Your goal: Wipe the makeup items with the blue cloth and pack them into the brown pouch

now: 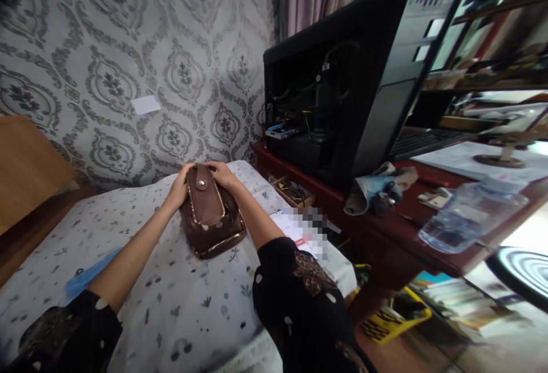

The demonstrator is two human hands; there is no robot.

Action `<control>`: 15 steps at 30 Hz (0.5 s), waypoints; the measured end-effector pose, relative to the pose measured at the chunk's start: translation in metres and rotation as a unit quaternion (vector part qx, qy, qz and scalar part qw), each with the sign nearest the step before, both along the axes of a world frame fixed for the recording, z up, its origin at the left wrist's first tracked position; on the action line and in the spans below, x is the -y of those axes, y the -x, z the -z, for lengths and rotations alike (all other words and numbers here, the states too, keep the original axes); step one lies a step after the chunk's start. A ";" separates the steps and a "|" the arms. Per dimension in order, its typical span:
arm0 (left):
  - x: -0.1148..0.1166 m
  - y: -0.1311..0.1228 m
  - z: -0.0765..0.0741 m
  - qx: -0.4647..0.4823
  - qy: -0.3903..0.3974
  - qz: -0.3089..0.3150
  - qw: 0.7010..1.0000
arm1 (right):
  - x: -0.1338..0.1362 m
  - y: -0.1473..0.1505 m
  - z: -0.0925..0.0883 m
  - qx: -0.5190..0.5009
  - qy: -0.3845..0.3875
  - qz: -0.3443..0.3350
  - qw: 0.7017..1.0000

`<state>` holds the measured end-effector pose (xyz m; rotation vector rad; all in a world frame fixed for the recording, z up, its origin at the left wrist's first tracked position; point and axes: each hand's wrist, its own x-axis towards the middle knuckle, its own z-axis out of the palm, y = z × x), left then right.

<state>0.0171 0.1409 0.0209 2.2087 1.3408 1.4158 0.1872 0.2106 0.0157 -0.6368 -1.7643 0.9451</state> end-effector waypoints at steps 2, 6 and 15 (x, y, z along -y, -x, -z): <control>0.008 -0.001 0.002 0.000 -0.002 0.002 1.000 | 0.012 -0.007 0.002 0.001 -0.009 0.010 1.000; 0.026 -0.004 0.007 0.006 -0.003 0.001 1.000 | 0.040 -0.020 0.012 0.000 -0.023 0.044 0.999; 0.091 -0.024 0.038 -0.079 -0.036 -0.072 0.994 | 0.114 -0.024 0.055 -0.077 -0.020 0.184 0.980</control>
